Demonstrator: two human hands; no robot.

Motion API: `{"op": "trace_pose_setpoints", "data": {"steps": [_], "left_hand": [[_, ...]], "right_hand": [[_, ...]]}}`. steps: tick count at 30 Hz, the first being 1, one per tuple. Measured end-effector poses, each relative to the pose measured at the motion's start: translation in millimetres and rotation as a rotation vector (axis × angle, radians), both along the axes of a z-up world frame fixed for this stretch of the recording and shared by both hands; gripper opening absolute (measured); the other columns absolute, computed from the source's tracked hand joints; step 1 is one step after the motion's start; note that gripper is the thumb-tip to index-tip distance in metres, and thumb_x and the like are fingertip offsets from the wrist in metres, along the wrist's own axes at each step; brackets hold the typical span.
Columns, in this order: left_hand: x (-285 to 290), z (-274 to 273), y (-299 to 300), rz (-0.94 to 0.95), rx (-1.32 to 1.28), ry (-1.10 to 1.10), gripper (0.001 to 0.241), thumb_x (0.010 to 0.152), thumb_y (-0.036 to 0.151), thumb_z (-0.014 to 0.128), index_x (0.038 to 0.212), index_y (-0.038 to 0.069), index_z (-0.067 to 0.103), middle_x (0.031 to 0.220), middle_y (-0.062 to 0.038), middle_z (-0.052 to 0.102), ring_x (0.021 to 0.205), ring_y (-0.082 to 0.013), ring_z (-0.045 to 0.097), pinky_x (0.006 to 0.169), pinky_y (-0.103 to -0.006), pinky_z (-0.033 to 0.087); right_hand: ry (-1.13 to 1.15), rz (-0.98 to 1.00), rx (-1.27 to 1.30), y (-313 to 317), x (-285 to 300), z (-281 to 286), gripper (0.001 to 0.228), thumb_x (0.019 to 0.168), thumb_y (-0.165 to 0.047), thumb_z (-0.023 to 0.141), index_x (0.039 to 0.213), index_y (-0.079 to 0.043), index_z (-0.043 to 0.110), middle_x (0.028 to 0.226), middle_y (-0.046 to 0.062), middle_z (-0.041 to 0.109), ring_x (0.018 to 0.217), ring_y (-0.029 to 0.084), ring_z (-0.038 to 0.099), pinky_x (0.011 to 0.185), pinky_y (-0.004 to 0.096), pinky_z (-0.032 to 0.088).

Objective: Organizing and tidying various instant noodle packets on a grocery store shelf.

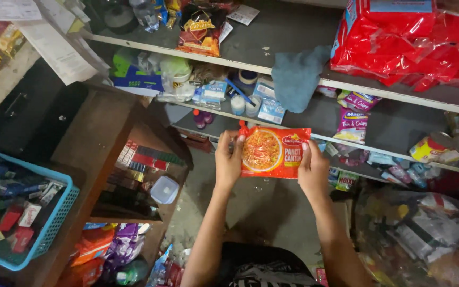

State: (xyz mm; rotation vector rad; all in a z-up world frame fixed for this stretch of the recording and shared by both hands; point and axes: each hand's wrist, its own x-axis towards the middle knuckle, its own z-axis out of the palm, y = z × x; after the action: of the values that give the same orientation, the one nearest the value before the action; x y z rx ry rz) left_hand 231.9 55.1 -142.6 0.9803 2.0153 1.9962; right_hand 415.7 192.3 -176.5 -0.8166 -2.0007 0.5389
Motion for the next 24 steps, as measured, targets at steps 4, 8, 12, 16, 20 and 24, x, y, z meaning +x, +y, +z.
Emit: {"op": "trace_pose_setpoints", "data": {"steps": [4, 8, 12, 16, 20, 24], "left_hand": [[-10, 7, -4, 0.009, -0.023, 0.112, 0.014, 0.104, 0.016, 0.063, 0.106, 0.002, 0.062, 0.094, -0.011, 0.059, 0.086, -0.0170, 0.055, 0.081, -0.0312, 0.049], [-35, 7, -7, -0.018, -0.068, 0.073, 0.016, 0.104, 0.018, 0.063, 0.105, 0.002, 0.062, 0.092, -0.010, 0.061, 0.082, -0.0176, 0.055, 0.076, -0.0318, 0.049], [-74, 5, -11, -0.121, -0.041, -0.031, 0.019, 0.106, 0.022, 0.061, 0.110, 0.004, 0.063, 0.089, -0.006, 0.063, 0.080, -0.0146, 0.055, 0.077, -0.0304, 0.049], [-129, -4, -20, -0.213, 0.044, -0.072, 0.021, 0.108, 0.024, 0.058, 0.114, 0.004, 0.062, 0.094, -0.004, 0.064, 0.089, -0.0104, 0.054, 0.084, -0.0279, 0.050], [-186, -10, -33, -0.259, 0.097, -0.037, 0.025, 0.109, 0.025, 0.057, 0.116, 0.002, 0.061, 0.102, -0.003, 0.066, 0.095, -0.0095, 0.057, 0.089, -0.0265, 0.050], [-235, -17, -50, -0.360, 0.155, -0.129, 0.026, 0.111, 0.026, 0.056, 0.122, 0.003, 0.061, 0.105, -0.002, 0.062, 0.098, -0.0102, 0.054, 0.091, -0.0261, 0.048]], "right_hand": [[0.049, 0.013, -0.045, -6, -11, 16, 0.021, 0.111, -0.017, 0.057, 0.124, -0.002, 0.065, 0.085, 0.025, 0.067, 0.074, 0.031, 0.068, 0.059, 0.043, 0.049], [0.116, 0.043, -0.328, -19, -35, 40, 0.026, 0.111, -0.025, 0.055, 0.121, -0.004, 0.068, 0.069, 0.013, 0.062, 0.052, 0.017, 0.056, 0.048, 0.036, 0.043], [0.302, 0.152, -0.640, -36, -70, 60, 0.032, 0.108, -0.031, 0.051, 0.118, -0.006, 0.068, 0.063, -0.001, 0.058, 0.040, 0.007, 0.046, 0.036, 0.028, 0.036], [0.393, 0.185, -0.620, -53, -113, 51, 0.031, 0.109, -0.029, 0.050, 0.115, -0.004, 0.068, 0.068, -0.003, 0.060, 0.046, 0.005, 0.051, 0.040, 0.026, 0.040], [0.430, 0.141, -0.502, -70, -159, 40, 0.031, 0.114, -0.029, 0.053, 0.113, -0.002, 0.068, 0.077, -0.006, 0.061, 0.063, 0.000, 0.050, 0.053, 0.022, 0.042], [0.533, 0.061, -0.644, -95, -201, 37, 0.029, 0.112, -0.027, 0.057, 0.115, -0.003, 0.071, 0.077, -0.005, 0.058, 0.061, 0.003, 0.045, 0.052, 0.023, 0.036]]}}
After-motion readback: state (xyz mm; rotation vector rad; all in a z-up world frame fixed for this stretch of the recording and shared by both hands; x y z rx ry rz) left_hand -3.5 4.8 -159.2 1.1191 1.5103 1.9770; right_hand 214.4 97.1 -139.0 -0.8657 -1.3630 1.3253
